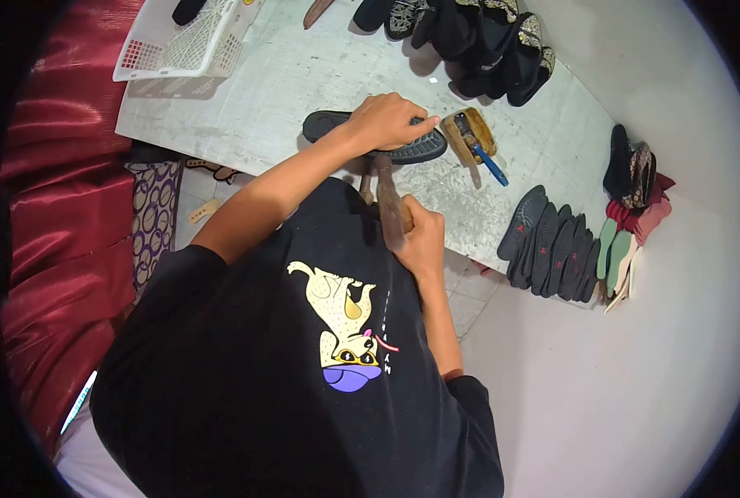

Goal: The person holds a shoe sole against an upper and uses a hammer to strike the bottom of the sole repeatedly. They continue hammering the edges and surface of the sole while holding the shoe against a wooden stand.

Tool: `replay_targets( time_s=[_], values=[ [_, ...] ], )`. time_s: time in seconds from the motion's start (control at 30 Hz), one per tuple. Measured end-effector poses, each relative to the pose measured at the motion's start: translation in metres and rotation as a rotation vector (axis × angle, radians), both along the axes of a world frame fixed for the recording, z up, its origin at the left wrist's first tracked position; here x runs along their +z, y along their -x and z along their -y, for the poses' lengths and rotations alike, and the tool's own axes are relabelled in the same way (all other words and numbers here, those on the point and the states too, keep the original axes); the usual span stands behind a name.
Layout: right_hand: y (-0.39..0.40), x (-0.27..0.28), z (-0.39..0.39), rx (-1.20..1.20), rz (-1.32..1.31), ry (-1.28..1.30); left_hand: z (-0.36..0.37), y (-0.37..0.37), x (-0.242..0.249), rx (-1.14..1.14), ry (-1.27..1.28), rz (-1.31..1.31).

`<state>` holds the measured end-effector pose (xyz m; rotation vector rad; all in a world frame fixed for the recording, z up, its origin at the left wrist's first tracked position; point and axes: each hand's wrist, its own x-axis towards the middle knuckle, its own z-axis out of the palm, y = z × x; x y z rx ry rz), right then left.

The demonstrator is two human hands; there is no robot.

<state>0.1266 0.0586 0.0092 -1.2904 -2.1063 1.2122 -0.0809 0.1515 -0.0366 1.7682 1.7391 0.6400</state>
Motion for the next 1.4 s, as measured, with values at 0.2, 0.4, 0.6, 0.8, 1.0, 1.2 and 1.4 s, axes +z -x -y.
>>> replay_targets(
  time_s=[0.2, 0.4, 0.6, 0.8, 1.0, 1.2, 1.4],
  values=[
    [-0.003, -0.008, -0.001, -0.11, 0.033, 0.02, 0.001, -0.004, 0.003, -0.002, 0.002, 0.019],
    [-0.007, -0.006, -0.001, -0.107, -0.004, -0.02, -0.001, -0.002, 0.002, -0.017, 0.036, -0.004],
    [0.002, 0.02, 0.002, -0.167, -0.136, 0.0, 0.002, 0.003, -0.005, -0.019, 0.011, -0.033],
    [0.003, 0.014, -0.001, -0.092, 0.081, -0.069, -0.002, -0.001, -0.005, 0.002, -0.012, -0.015],
    [0.007, -0.007, -0.002, -0.094, 0.079, 0.073, -0.001, -0.003, -0.002, -0.015, 0.033, -0.003],
    [0.004, -0.004, 0.003, -0.077, -0.052, 0.04, 0.0, -0.001, -0.005, 0.009, 0.009, -0.016],
    [-0.004, 0.004, -0.002, -0.098, -0.057, -0.062, -0.001, -0.001, -0.002, 0.002, 0.01, -0.032]
  ],
)
